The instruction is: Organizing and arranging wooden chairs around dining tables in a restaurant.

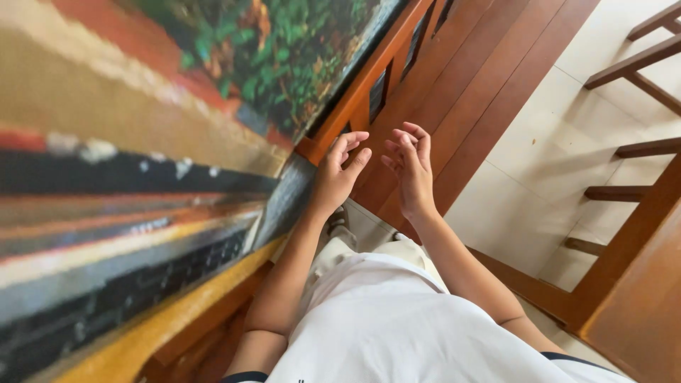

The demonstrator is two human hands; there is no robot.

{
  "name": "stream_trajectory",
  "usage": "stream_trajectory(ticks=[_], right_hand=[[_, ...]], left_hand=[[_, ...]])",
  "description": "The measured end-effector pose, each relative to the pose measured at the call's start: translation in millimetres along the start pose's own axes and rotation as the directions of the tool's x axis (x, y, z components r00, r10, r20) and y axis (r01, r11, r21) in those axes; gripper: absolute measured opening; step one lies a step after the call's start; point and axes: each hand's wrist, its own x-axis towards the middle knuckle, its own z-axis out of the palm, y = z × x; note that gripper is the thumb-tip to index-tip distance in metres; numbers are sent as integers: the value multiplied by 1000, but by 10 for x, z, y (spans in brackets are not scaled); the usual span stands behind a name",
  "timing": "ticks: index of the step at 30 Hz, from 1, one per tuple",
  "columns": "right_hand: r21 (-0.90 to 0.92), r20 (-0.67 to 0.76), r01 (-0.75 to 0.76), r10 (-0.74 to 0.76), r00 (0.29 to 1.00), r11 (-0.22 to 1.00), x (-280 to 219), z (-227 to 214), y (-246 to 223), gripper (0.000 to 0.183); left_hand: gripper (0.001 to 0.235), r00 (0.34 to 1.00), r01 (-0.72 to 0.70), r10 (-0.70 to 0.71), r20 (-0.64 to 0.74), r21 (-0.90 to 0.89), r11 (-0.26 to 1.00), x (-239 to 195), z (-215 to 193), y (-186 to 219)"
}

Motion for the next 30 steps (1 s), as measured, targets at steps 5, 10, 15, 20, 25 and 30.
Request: stream_trajectory(ticks=[5, 10, 15, 20, 25, 30], right_hand=[[-15, -16, -11, 11, 1000, 1000, 249, 394, 275, 44], [-123, -58, -115, 109, 992, 986, 543, 685, 665, 56], [-194, -2, -29, 29, 1000, 981, 818, 808, 1144, 60], [-282, -101, -72, 46, 994, 957, 977, 792, 1451, 71], [-186, -175, -135, 102, 979, 973, 1139, 633, 1783, 86], [91, -206, -317, 329, 922, 944, 1240, 638, 1897, 79]], left_hand=[[40, 993, -112, 116, -10, 176, 978, 380, -251, -475], [64, 970, -158, 239, -48, 622, 767, 572, -296, -1204], [53, 995, 104, -61, -85, 855, 507, 628, -105, -1499], [49, 998, 46, 33, -57, 963, 265, 707, 50, -2068], [25, 997, 70, -31, -69, 997, 27, 731, 122, -2007], [13, 973, 58, 223, -63, 998, 29, 834, 18, -2192]])
